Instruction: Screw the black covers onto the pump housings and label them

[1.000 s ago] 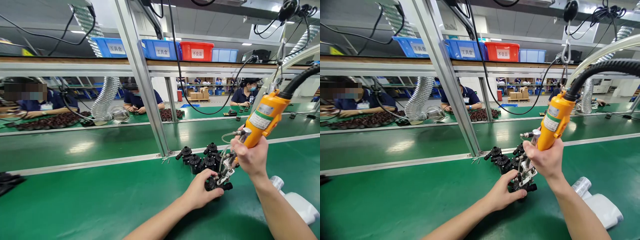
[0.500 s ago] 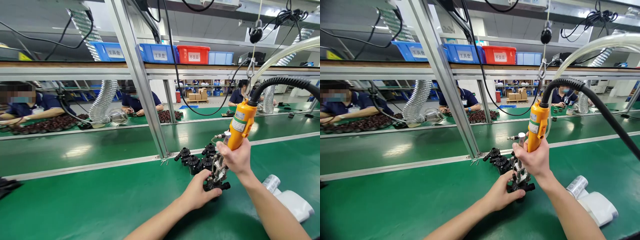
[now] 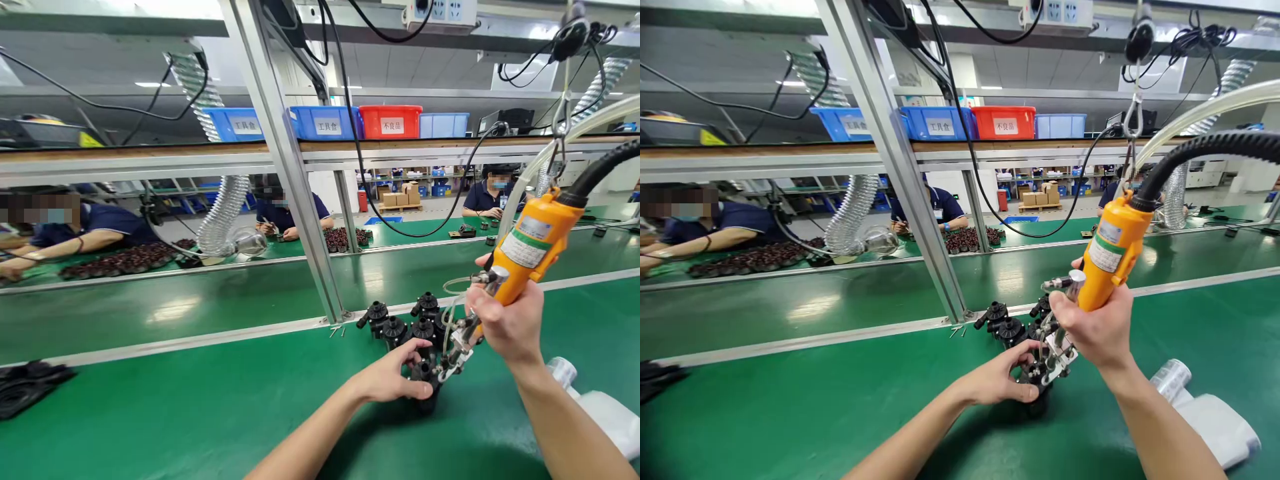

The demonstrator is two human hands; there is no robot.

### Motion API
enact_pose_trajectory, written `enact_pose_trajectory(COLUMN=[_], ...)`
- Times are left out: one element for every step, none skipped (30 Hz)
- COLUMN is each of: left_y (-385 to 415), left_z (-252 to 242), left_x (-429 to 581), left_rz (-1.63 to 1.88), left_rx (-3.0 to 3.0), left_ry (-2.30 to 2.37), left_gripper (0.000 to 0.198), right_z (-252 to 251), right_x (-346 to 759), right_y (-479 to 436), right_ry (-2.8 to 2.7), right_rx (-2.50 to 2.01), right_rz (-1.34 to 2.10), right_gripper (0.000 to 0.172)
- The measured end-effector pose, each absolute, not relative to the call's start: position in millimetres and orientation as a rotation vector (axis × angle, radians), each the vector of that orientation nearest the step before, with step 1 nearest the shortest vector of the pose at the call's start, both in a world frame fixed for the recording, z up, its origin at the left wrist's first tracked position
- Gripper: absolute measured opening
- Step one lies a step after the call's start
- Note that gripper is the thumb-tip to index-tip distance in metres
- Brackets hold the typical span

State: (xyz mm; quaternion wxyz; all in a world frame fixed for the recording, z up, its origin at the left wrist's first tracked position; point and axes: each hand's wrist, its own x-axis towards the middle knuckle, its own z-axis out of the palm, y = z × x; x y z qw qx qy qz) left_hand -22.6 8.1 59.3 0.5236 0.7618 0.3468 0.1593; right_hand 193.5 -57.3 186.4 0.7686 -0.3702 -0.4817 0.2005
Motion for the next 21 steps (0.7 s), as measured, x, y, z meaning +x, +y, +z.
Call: enact_pose_trajectory(left_y=[8.2,7.9,7.4,6.8,6.4,6.2,6.3,6.4,6.7,6.9,7.1,7.2,7.2,7.2,7.2,7.2,7.3,7.4,7.5,7.6,7.7], left_z=[55.9,53.6,52.5,52.3,52.7,53.4,54.2,54.8,55.1,55.2,55.0,54.6,54.2,53.8,53.5,53.4,53.5,53.7,53.9,54.3,54.6], left_x=[-21.3,-20.2,-19.4,-18.8,-18.5,-18.2,-18.1,-18.0,-17.9,-17.9,-18.0,-18.2,-18.4,-18.5,-18.7,-18.7,-18.6,-18.4,-18.0,-17.6,-17.2], left_rz=[0.385,0.387,0.387,0.388,0.389,0.393,0.399,0.404,0.406,0.408,0.409,0.41,0.414,0.419,0.422,0.423,0.42,0.415,0.41,0.402,0.395], left_rx=[1.813,1.801,1.789,1.78,1.776,1.774,1.772,1.77,1.767,1.764,1.76,1.757,1.755,1.754,1.755,1.757,1.761,1.763,1.764,1.764,1.762], left_ry=[0.838,0.84,0.839,0.836,0.831,0.827,0.824,0.822,0.82,0.818,0.816,0.812,0.809,0.806,0.803,0.798,0.793,0.787,0.782,0.775,0.767], left_gripper=[0.086,0.086,0.085,0.084,0.083,0.083,0.082,0.082,0.081,0.081,0.081,0.081,0.081,0.082,0.083,0.083,0.084,0.083,0.082,0.08,0.077], right_z=[186.2,186.1,186.1,186.0,185.9,185.8,185.6,185.5,185.4,185.5,185.7,186.2,186.9,187.8,188.7,189.4,190.0,190.2,189.9,189.1,187.8], right_x=[190.7,188.6,187.3,186.5,186.1,185.9,185.8,185.5,185.2,184.8,184.3,183.8,183.4,182.9,182.2,181.3,180.0,178.2,176.0,173.5,170.9], right_y=[-57.0,-56.5,-55.9,-55.4,-55.1,-54.9,-54.8,-54.9,-55.2,-55.5,-55.9,-56.3,-56.8,-57.1,-57.4,-57.6,-57.6,-57.3,-56.7,-55.7,-54.5], right_ry=[-1.044,-1.039,-1.031,-1.022,-1.014,-1.005,-0.997,-0.993,-0.989,-0.986,-0.986,-0.987,-0.989,-0.994,-1.003,-1.016,-1.032,-1.045,-1.063,-1.083,-1.102], right_rx=[-0.795,-0.785,-0.772,-0.759,-0.749,-0.739,-0.73,-0.723,-0.719,-0.717,-0.719,-0.727,-0.739,-0.754,-0.77,-0.784,-0.795,-0.801,-0.802,-0.803,-0.805], right_rz=[0.453,0.467,0.478,0.488,0.496,0.504,0.512,0.522,0.533,0.541,0.548,0.548,0.541,0.533,0.526,0.521,0.516,0.505,0.491,0.475,0.457], right_gripper=[0.04,0.04,0.04,0.04,0.041,0.041,0.042,0.042,0.042,0.043,0.043,0.044,0.044,0.044,0.044,0.044,0.043,0.042,0.041,0.039,0.037])
